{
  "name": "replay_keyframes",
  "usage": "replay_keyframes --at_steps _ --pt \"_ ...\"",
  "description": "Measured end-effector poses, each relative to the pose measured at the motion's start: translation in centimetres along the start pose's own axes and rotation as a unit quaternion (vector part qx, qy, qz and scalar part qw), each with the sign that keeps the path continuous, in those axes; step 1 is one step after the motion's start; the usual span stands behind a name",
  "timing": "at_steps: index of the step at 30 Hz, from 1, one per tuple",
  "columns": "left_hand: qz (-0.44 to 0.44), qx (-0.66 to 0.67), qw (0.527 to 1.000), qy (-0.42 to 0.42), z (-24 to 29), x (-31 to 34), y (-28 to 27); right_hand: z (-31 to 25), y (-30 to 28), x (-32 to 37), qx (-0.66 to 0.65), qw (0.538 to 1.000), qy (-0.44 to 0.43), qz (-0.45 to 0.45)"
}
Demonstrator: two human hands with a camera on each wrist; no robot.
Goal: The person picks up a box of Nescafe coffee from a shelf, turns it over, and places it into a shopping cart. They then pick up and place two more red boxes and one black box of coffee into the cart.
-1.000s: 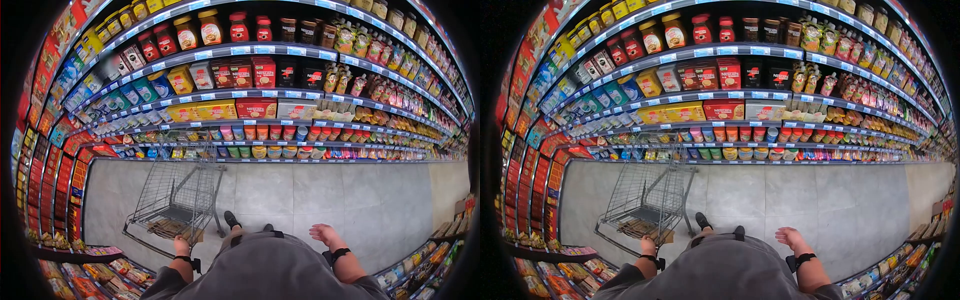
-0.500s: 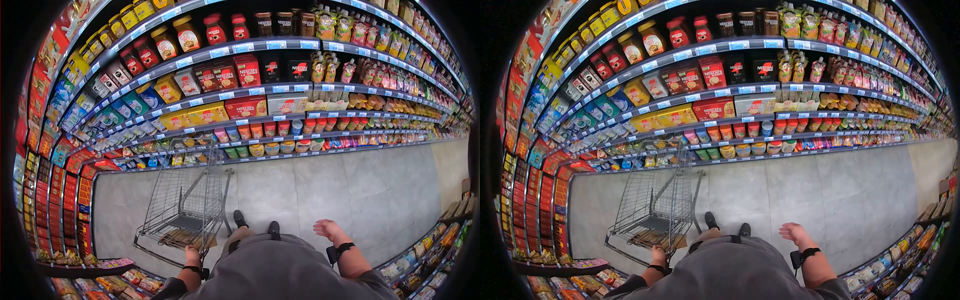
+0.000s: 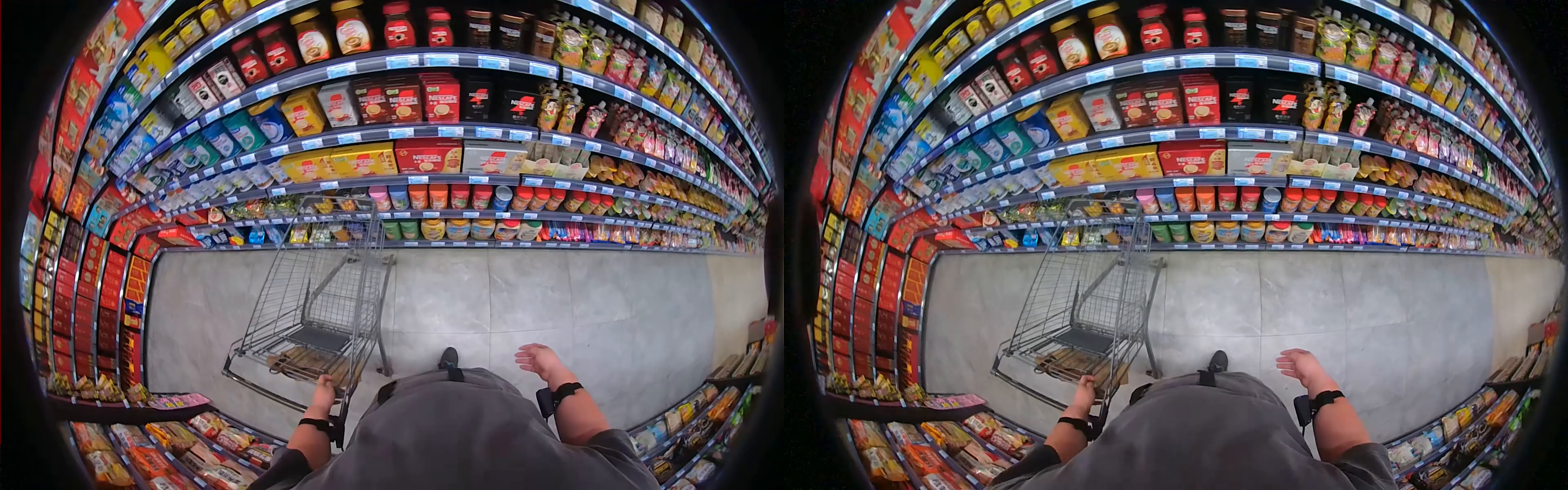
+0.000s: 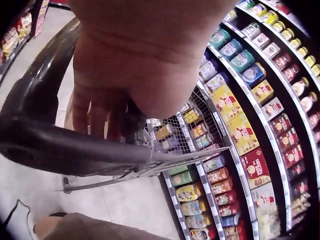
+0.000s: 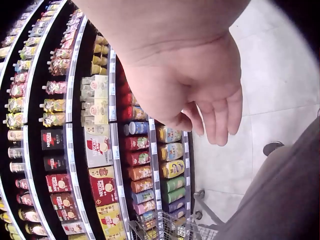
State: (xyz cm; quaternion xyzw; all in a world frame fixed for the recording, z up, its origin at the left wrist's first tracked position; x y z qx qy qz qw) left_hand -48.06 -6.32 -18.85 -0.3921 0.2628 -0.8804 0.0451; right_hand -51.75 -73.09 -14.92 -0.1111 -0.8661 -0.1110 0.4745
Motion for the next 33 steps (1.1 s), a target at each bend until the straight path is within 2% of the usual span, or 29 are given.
replay_keyframes --at_steps 6,8,10,12,16,19,22,24,27,30,32,33 --pt "-0.059 0.028 0.998 -0.017 0.3 0.5 1.0 -0.1 2.1 3.4 0.049 0.999 0.004 0.004" --pt "-0.056 0.004 0.998 0.014 -0.2 0.0 1.5 0.0 3.0 4.4 0.063 0.998 0.004 0.011" --pt "-0.040 -0.022 0.996 0.082 1.6 2.0 1.7 0.6 3.6 5.5 0.072 0.997 0.005 0.009" --pt "-0.041 0.008 0.997 0.068 1.9 3.0 2.4 0.8 3.9 6.4 0.085 0.996 0.001 0.016" --pt "-0.026 -0.083 0.991 0.105 1.5 2.5 3.4 1.0 3.5 7.0 0.069 0.997 -0.009 0.029" --pt "-0.061 -0.034 0.995 0.064 0.8 2.4 4.6 0.9 2.3 7.2 0.075 0.997 0.003 0.026" --pt "-0.049 -0.032 0.996 0.070 2.0 3.3 5.2 0.6 0.5 6.4 0.069 0.997 0.010 0.019" --pt "-0.037 -0.023 0.999 0.033 3.2 4.5 5.5 0.6 -1.2 4.9 0.052 0.998 0.007 0.015" --pt "-0.025 -0.038 0.999 0.025 1.9 3.8 6.4 0.3 -4.0 3.5 0.030 1.000 -0.001 0.006" --pt "-0.007 -0.047 0.999 0.009 3.1 4.7 7.3 -0.5 -7.4 3.1 0.018 1.000 -0.004 0.004" --pt "0.028 -0.025 0.996 -0.081 2.3 4.3 7.9 -1.0 -9.7 2.7 0.014 1.000 -0.001 0.007" --pt "0.035 -0.041 0.994 -0.092 2.2 4.1 8.3 -1.2 -11.2 2.5 0.008 1.000 0.002 0.018"
Point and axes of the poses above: each hand's wrist, its own x-axis away from the middle knuckle, its own y-axis out of the palm, z = x × y, the point moved 4 cm from there along -x, towards the middle knuckle, and after that the axes turned 1 degree about z, right-handed, at the moved point
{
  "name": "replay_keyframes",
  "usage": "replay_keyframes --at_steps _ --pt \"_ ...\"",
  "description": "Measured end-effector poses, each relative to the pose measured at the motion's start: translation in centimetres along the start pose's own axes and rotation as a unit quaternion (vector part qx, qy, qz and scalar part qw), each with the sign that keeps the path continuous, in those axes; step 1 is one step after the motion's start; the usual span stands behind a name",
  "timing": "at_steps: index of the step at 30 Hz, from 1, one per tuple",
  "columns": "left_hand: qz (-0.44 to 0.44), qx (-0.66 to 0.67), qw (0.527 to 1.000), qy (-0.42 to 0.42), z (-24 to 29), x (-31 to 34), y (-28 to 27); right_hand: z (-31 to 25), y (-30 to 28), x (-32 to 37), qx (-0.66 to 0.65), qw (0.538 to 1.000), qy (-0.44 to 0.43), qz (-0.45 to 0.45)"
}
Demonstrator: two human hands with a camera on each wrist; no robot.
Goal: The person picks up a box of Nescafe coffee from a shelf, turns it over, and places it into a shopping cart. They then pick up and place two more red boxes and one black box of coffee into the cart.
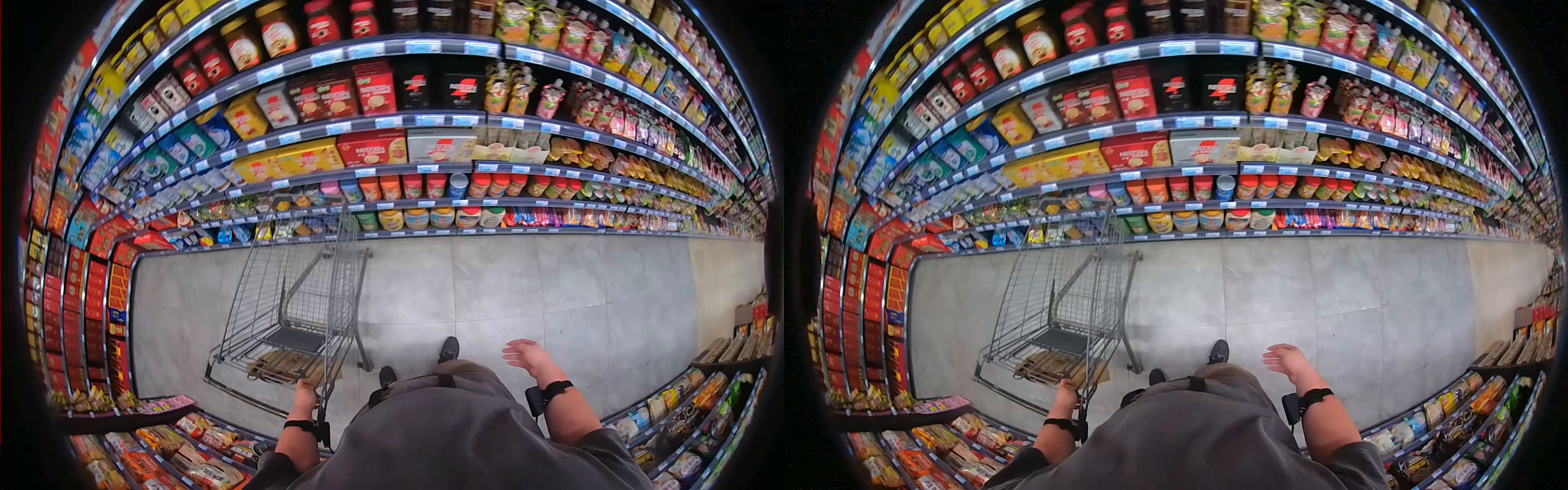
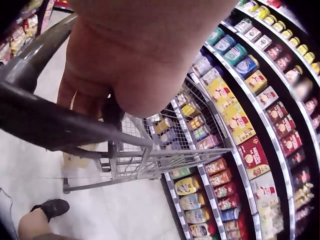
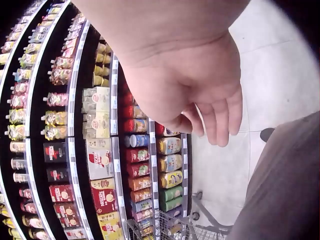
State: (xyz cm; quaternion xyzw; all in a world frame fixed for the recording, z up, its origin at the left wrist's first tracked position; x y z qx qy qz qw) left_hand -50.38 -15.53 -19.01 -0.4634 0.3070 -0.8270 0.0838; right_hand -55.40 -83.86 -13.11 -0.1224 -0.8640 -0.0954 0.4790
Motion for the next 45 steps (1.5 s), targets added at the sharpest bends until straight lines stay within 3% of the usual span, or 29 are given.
replay_keyframes --at_steps 3,5,7,9,11,13,18,19,22,25,27,28,29,30,31,32,33,34,35,40,42,43,45 --pt "0.028 -0.048 0.997 0.049 -0.8 -1.5 0.9 -0.9 -3.7 -0.7 -0.025 1.000 0.003 0.017" --pt "0.057 -0.100 0.982 0.152 -1.4 -1.9 1.3 -1.3 -6.0 -1.0 -0.045 0.999 0.003 0.029" --pt "0.054 -0.053 0.993 0.095 -3.5 -4.1 2.0 -1.6 -7.6 -1.7 -0.055 0.998 0.005 0.031" --pt "0.047 -0.160 0.961 0.220 -4.8 -6.2 2.5 -2.4 -8.5 -2.3 -0.054 0.998 0.001 0.031" --pt "0.047 -0.034 0.998 0.016 -2.8 -3.0 2.7 -2.6 -9.1 -2.6 -0.050 0.998 0.004 0.032" --pt "0.021 0.017 0.998 -0.063 -1.5 -1.0 3.1 -3.2 -9.5 -3.1 -0.043 0.999 0.001 0.021" --pt "-0.032 -0.042 0.990 -0.130 2.5 2.9 2.8 -4.9 -10.2 -3.9 -0.059 0.998 -0.023 0.003" --pt "-0.048 -0.100 0.991 -0.071 2.9 2.9 2.7 -5.3 -10.2 -4.1 -0.063 0.998 -0.026 -0.002" --pt "-0.076 -0.068 0.992 -0.079 3.3 2.5 1.7 -5.7 -10.4 -4.6 -0.066 0.998 -0.017 0.000" --pt "-0.116 -0.128 0.980 -0.097 4.9 3.0 1.1 -6.2 -10.4 -5.5 -0.055 0.998 -0.003 0.004" --pt "-0.095 -0.262 0.940 -0.197 9.7 5.9 0.1 -7.5 -10.3 -6.1 -0.037 0.999 -0.002 0.010" --pt "-0.084 -0.253 0.952 -0.153 9.5 4.8 -0.6 -8.4 -10.1 -6.4 -0.022 1.000 -0.004 0.016" --pt "-0.091 -0.306 0.939 -0.125 13.2 6.5 -1.0 -9.4 -9.7 -6.7 -0.010 1.000 0.001 0.008" --pt "-0.078 -0.579 0.776 0.239 7.8 -2.9 -1.5 -10.9 -9.1 -6.6 0.002 1.000 -0.008 0.018" --pt "-0.051 -0.409 0.908 0.069 7.6 -5.1 -2.5 -12.3 -8.5 -6.8 0.015 0.999 -0.018 0.028" --pt "-0.025 -0.610 0.748 0.260 12.0 -4.0 -1.4 -13.6 -8.0 -7.3 0.019 0.999 -0.029 0.021" --pt "0.069 -0.437 0.890 0.107 22.2 4.5 -2.0 -14.9 -7.0 -7.8 0.029 0.999 -0.023 0.011" --pt "0.096 -0.412 0.900 0.106 21.0 -0.6 -2.1 -16.7 -6.2 -8.3 0.043 0.998 -0.043 0.006" --pt "0.111 -0.370 0.917 0.103 26.6 2.4 -2.0 -18.5 -5.2 -9.0 0.055 0.997 -0.063 0.002" --pt "0.141 -0.261 0.919 0.260 40.4 -1.9 -0.2 -29.5 1.9 -11.3 0.124 0.984 -0.130 -0.021" --pt "0.119 -0.251 0.920 0.278 47.5 -1.3 0.4 -33.9 5.2 -12.1 0.132 0.971 -0.193 -0.048" --pt "0.113 -0.224 0.913 0.323 50.4 -1.9 0.6 -36.0 6.8 -12.2 0.133 0.972 -0.188 -0.045" --pt "0.112 -0.149 0.885 0.428 56.4 -2.1 0.8 -41.2 10.9 -11.9 0.185 0.946 -0.257 -0.075"
Point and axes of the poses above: each hand's wrist, its own x-axis away from the middle knuckle, its own y-axis out of the palm, z = x × y, the point moved 4 cm from there along -x, towards the middle knuckle, and after that the axes turned 1 degree about z, right-handed, at the moved point
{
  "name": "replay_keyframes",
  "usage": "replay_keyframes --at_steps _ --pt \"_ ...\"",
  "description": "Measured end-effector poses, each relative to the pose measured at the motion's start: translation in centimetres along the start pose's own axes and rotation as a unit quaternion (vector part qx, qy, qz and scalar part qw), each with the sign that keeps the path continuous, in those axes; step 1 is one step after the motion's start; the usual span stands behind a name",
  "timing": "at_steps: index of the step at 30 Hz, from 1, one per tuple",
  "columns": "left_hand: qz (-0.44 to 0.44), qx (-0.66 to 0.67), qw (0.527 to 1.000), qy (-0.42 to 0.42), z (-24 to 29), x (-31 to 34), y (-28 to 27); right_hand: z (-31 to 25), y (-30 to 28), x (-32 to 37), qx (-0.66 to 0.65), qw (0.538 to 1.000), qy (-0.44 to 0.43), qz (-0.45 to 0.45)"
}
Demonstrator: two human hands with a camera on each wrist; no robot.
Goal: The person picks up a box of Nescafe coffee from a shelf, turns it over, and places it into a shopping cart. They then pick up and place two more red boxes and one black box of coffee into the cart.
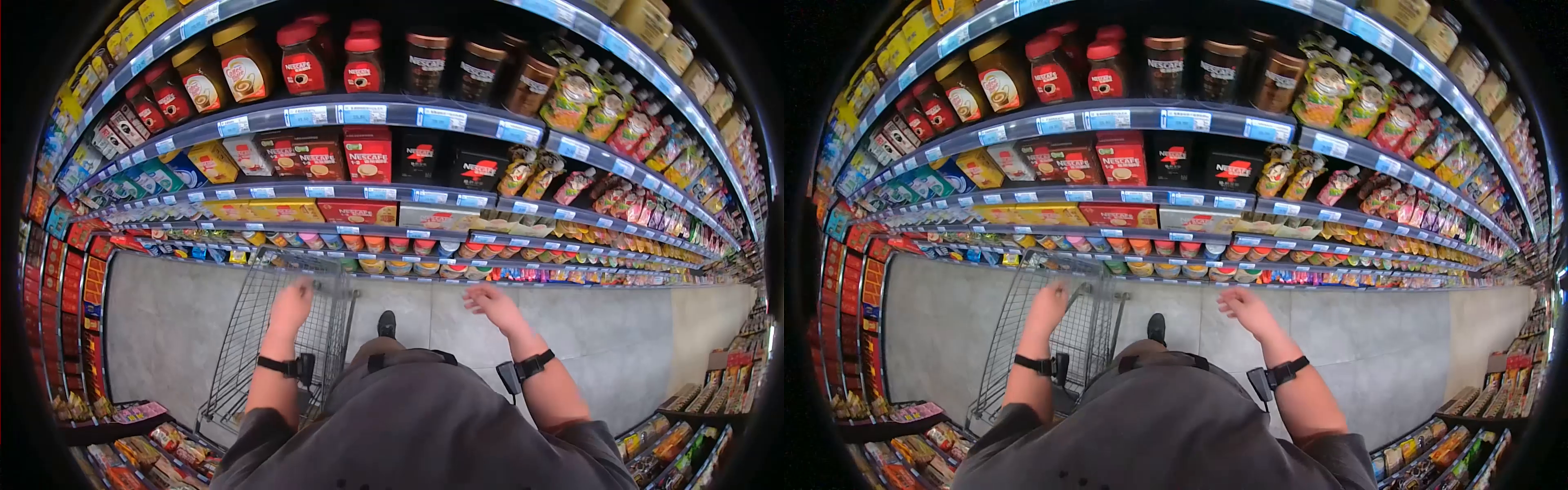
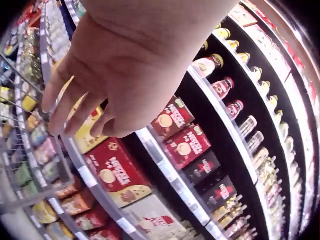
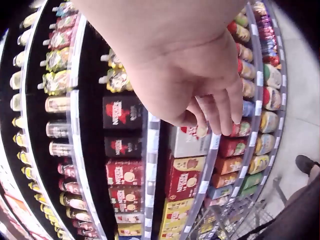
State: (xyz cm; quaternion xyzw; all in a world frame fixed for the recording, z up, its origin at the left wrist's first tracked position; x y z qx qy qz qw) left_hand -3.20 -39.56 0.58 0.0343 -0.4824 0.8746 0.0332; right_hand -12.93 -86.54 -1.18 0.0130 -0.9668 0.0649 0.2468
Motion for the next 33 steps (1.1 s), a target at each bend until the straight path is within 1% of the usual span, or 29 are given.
replay_keyframes --at_steps 1,3,4,5,6,7,8,9,10,11,12,13,15,16,17,18,19,21,22,23,24,26,27,29,30,32,33 --pt "0.036 0.043 0.997 0.055 2.5 -2.0 -1.0 -2.3 0.6 -1.5 0.002 1.000 0.001 0.001" --pt "0.027 0.103 0.991 0.086 7.9 -5.6 -3.5 -7.8 2.0 -4.0 0.081 0.990 -0.115 -0.011" --pt "0.042 0.113 0.985 0.120 9.9 -7.0 -4.3 -10.8 2.7 -4.8 0.084 0.990 -0.114 -0.011" --pt "0.057 0.121 0.979 0.152 11.5 -8.4 -4.9 -14.0 3.3 -5.3 0.127 0.984 -0.122 -0.002" --pt "0.056 0.123 0.979 0.150 12.6 -10.0 -5.2 -16.1 3.9 -6.3 0.170 0.977 -0.130 0.007" --pt "0.100 0.143 0.961 0.216 14.0 -11.4 -5.8 -17.1 4.4 -8.0 0.170 0.977 -0.128 0.006" --pt "0.142 0.162 0.935 0.281 15.3 -12.3 -6.5 -18.1 4.8 -9.5 0.144 0.976 -0.164 0.006" --pt "0.141 0.164 0.935 0.280 16.3 -13.2 -6.8 -19.1 5.3 -10.7 0.118 0.973 -0.200 0.006" --pt "0.112 0.196 0.937 0.266 17.2 -14.2 -7.1 -20.4 6.0 -11.4 0.119 0.973 -0.199 0.007" --pt "0.082 0.226 0.937 0.252 17.9 -15.2 -7.1 -22.2 6.7 -11.7 0.124 0.957 -0.261 0.008" --pt "0.081 0.227 0.937 0.253 18.4 -16.0 -7.2 -24.5 7.3 -11.6 0.128 0.938 -0.322 0.010" --pt "0.098 0.191 0.940 0.266 18.8 -16.7 -7.2 -26.5 8.1 -11.3 0.123 0.959 -0.252 -0.042" --pt "0.138 0.116 0.940 0.290 19.7 -17.8 -7.1 -27.9 8.6 -12.6 0.138 0.954 -0.264 -0.029" --pt "0.135 0.117 0.941 0.287 19.8 -18.3 -6.8 -28.2 8.7 -13.3 0.152 0.949 -0.277 -0.017" --pt "0.121 0.099 0.947 0.282 19.9 -18.8 -6.4 -28.1 8.8 -14.0 0.127 0.946 -0.297 -0.025" --pt "0.106 0.080 0.952 0.277 19.9 -19.1 -6.1 -28.1 8.9 -14.5 0.125 0.948 -0.292 -0.028" --pt "0.112 0.049 0.953 0.278 20.1 -19.2 -6.0 -28.2 9.0 -14.9 0.122 0.947 -0.295 -0.040" --pt "0.113 0.037 0.954 0.276 20.4 -19.2 -6.1 -28.4 9.1 -15.2 0.117 0.945 -0.301 -0.052" --pt "0.116 0.028 0.954 0.275 20.5 -19.1 -6.0 -28.4 9.0 -15.2 0.115 0.950 -0.285 -0.051" --pt "0.101 0.049 0.958 0.262 20.2 -19.3 -5.6 -28.3 8.9 -15.2 0.114 0.955 -0.271 -0.050" --pt "0.103 0.047 0.959 0.260 20.2 -19.4 -5.6 -28.0 8.7 -15.5 0.115 0.954 -0.271 -0.054" --pt "0.136 0.059 0.951 0.270 20.2 -19.0 -5.7 -27.1 8.2 -16.1 0.105 0.952 -0.282 -0.059" --pt "0.139 0.055 0.953 0.265 20.1 -18.9 -5.6 -26.9 8.1 -16.2 0.103 0.951 -0.283 -0.066" --pt "0.147 0.045 0.946 0.286 20.5 -18.5 -5.5 -27.0 7.7 -16.2 0.135 0.938 -0.316 -0.044" --pt "0.151 0.040 0.947 0.282 20.7 -18.2 -5.6 -26.8 7.5 -16.4 0.133 0.937 -0.318 -0.051" --pt "0.109 0.049 0.966 0.229 21.1 -17.8 -5.5 -26.1 7.2 -17.0 0.142 0.933 -0.320 -0.080" --pt "0.113 0.044 0.967 0.223 21.5 -17.5 -5.6 -25.9 7.1 -17.0 0.141 0.932 -0.322 -0.088"
Point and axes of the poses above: each hand's wrist, its own x-axis away from the middle knuckle, its own y-axis out of the palm, z = x × y, the point moved 4 cm from there along -x, towards the middle knuckle, and after that the axes turned 1 degree about z, right-handed, at the moved point
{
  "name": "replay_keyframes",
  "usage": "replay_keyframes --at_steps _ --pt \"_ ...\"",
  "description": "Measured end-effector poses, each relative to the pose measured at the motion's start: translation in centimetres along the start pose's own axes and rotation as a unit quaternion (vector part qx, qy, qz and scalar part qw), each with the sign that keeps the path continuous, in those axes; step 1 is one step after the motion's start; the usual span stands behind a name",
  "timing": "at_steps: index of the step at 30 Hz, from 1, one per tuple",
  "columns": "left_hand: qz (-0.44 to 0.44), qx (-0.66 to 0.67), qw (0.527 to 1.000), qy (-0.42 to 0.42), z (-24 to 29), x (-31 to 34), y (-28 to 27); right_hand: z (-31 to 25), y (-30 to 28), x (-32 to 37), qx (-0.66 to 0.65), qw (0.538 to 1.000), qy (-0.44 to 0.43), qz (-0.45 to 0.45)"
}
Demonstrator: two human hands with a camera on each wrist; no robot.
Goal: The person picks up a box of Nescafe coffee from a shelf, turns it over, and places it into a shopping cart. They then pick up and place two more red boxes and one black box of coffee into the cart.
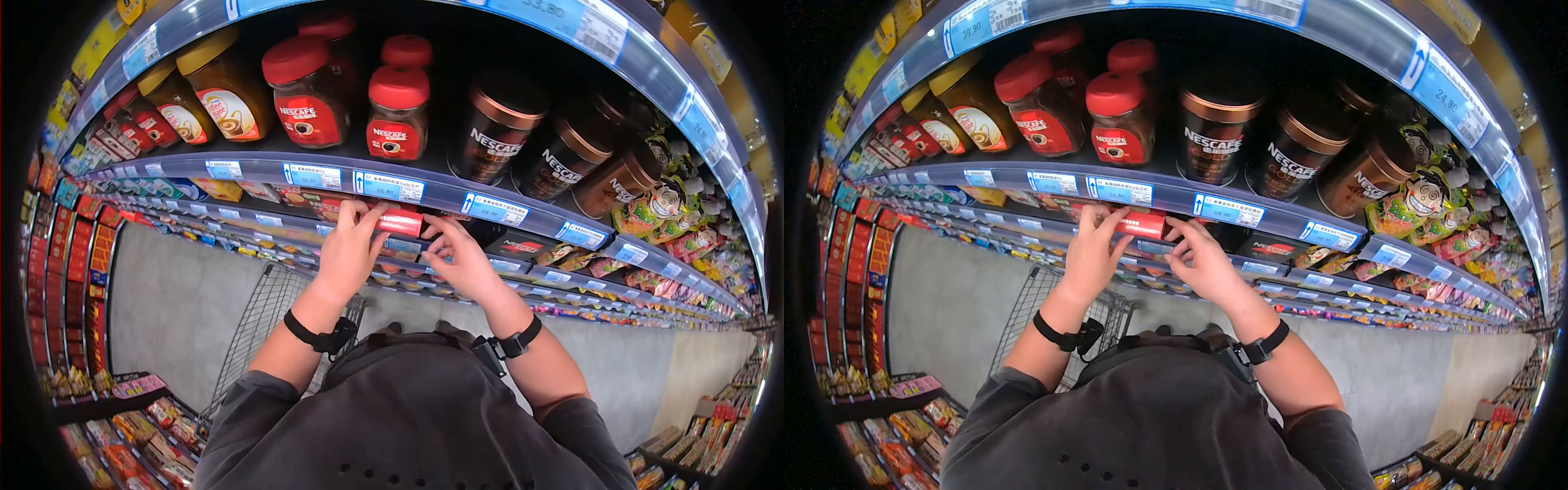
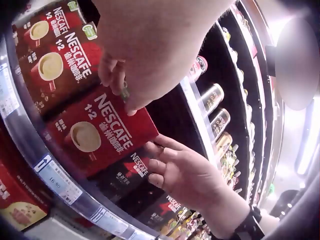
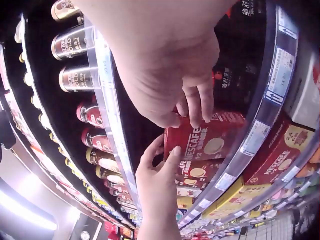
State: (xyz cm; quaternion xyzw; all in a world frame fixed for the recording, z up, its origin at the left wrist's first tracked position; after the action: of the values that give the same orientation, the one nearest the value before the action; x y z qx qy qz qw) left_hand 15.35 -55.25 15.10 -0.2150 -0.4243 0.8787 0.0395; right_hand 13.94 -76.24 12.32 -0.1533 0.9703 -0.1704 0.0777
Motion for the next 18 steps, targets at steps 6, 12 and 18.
replay_keyframes --at_steps 6,12,18 --pt "0.027 -0.099 0.994 -0.023 2.8 0.5 -0.2 0.3 -0.9 0.2 -0.072 0.996 0.018 -0.041" --pt "0.049 -0.150 0.987 0.024 7.4 2.9 0.4 -0.2 -3.6 1.8 -0.057 0.993 -0.029 -0.098" --pt "0.073 -0.081 0.989 -0.096 12.0 7.6 0.2 2.8 -3.1 3.6 -0.042 0.982 -0.059 -0.173"
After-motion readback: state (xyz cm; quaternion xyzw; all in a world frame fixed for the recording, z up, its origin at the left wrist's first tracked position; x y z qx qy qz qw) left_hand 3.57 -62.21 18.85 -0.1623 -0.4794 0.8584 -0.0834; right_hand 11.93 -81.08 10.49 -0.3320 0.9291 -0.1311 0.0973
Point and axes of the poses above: each hand's wrist, its own x-axis away from the middle knuckle, its own y-axis out of the palm, z = x × y, the point moved 4 cm from there along -x, towards the middle knuckle, and after that the axes turned 1 degree about z, right-handed, at the moved point
